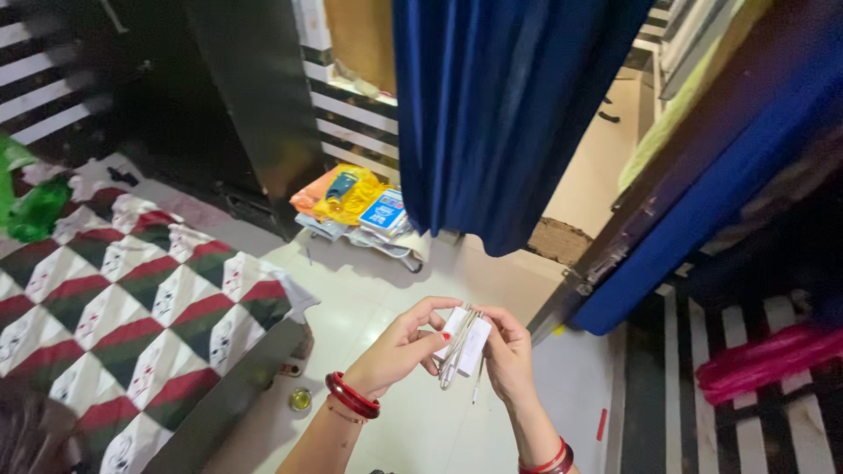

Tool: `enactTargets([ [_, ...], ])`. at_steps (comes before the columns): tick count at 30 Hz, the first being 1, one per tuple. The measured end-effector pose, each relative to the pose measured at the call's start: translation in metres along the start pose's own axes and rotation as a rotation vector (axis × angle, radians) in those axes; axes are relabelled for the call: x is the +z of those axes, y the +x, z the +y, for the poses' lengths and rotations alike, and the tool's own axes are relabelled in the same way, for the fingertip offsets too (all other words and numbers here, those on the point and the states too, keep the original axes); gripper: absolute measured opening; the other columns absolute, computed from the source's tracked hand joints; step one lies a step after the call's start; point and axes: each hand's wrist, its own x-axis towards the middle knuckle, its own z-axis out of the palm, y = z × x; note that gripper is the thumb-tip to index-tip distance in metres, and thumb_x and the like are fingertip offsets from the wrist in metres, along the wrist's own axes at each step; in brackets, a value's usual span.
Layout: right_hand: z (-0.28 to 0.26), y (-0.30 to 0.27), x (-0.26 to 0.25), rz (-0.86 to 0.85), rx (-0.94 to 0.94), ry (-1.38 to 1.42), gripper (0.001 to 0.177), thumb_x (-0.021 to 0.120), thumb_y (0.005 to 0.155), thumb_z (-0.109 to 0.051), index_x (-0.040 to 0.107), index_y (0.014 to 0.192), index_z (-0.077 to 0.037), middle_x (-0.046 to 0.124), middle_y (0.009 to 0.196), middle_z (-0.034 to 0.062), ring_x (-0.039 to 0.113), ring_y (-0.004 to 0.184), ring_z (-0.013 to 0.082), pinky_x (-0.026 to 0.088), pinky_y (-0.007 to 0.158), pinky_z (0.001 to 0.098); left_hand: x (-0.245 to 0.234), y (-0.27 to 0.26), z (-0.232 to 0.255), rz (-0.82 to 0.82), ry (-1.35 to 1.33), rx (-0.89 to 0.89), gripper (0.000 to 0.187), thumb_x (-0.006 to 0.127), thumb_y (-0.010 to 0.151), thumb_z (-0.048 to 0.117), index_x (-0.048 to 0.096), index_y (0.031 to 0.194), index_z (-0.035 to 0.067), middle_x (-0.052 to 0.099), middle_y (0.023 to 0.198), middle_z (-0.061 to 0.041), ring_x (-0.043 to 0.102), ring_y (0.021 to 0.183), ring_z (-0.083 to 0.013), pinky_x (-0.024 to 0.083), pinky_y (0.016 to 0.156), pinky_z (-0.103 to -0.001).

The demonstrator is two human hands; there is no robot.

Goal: The person folds a green garment on the bed and places it into a brown backpack. They open the backpack, take small items from the headboard shelf, unplug a charger from the wall socket, wrap its cable, and place it with the packed items.

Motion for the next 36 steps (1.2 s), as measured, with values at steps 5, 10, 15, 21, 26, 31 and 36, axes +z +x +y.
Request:
enactTargets([
  [5,0.002,-0.009,0.039,-0.022,0.032,0.037,0.022,0.055,0.103,-0.009,0.066,0.119,0.000,0.073,0.107,0.0091,0.069,0.094,0.0131,0.057,0.081,0.0295,-0.012,-0.037,0.011,0.038,-0.004,0.051,0.055,0.067,0.091,0.007,0.052,0.144,0.007,0.062,0.104,-0.005,0.065,0.083,-0.0088,0.056,0.063,-0.025],
  [10,0.007,-0.017,0.077,-0.106,0.022,0.037,0.021,0.055,0.105,-0.008,0.067,0.119,0.002,0.072,0.106,0.0097,0.068,0.094,0.0138,0.056,0.081,0.0305,-0.026,-0.074,0.019,0.073,-0.077,0.086,0.063,0.070,0.084,0.001,0.051,0.145,0.006,0.061,0.105,-0.005,0.064,0.084,-0.0095,0.056,0.065,-0.025],
  [15,0.016,-0.020,0.118,-0.193,0.053,0.009,0.020,0.055,0.105,-0.008,0.068,0.117,0.003,0.073,0.104,0.0093,0.068,0.092,0.0135,0.057,0.082,0.0305,-0.043,-0.116,0.025,0.156,-0.098,0.100,0.067,0.071,0.082,-0.001,0.050,0.145,0.006,0.059,0.108,-0.005,0.063,0.089,-0.0110,0.057,0.069,-0.025],
  [21,0.029,-0.014,0.164,-0.312,0.112,-0.017,0.021,0.057,0.103,-0.009,0.069,0.117,0.003,0.075,0.103,0.0096,0.068,0.090,0.0124,0.055,0.080,0.0291,-0.059,-0.154,0.030,0.265,-0.152,0.160,0.071,0.068,0.079,-0.006,0.049,0.146,0.007,0.058,0.111,-0.006,0.064,0.097,-0.0129,0.058,0.073,-0.026],
  [26,0.046,0.002,0.195,-0.438,0.121,-0.049,0.022,0.058,0.103,-0.011,0.070,0.116,0.003,0.076,0.101,0.0088,0.070,0.086,0.0122,0.058,0.078,0.0301,-0.078,-0.168,0.026,0.398,-0.128,0.199,0.070,0.062,0.075,-0.006,0.048,0.142,0.007,0.059,0.112,-0.007,0.063,0.095,-0.0121,0.054,0.070,-0.025],
  [31,0.070,0.020,0.228,-0.529,0.156,-0.072,0.022,0.058,0.103,-0.011,0.070,0.116,0.002,0.077,0.098,0.0085,0.071,0.084,0.0117,0.059,0.077,0.0296,-0.101,-0.176,0.024,0.566,-0.076,0.219,0.064,0.056,0.074,-0.002,0.049,0.137,0.007,0.057,0.107,-0.008,0.059,0.086,-0.0114,0.049,0.069,-0.024],
  [36,0.102,0.042,0.265,-0.626,0.183,-0.062,0.022,0.059,0.101,-0.010,0.070,0.116,0.002,0.076,0.096,0.0070,0.071,0.083,0.0103,0.059,0.077,0.0281,-0.128,-0.184,0.026,0.709,-0.062,0.240,0.056,0.052,0.077,0.005,0.047,0.132,0.009,0.056,0.105,-0.005,0.054,0.084,-0.0112,0.044,0.069,-0.025],
])
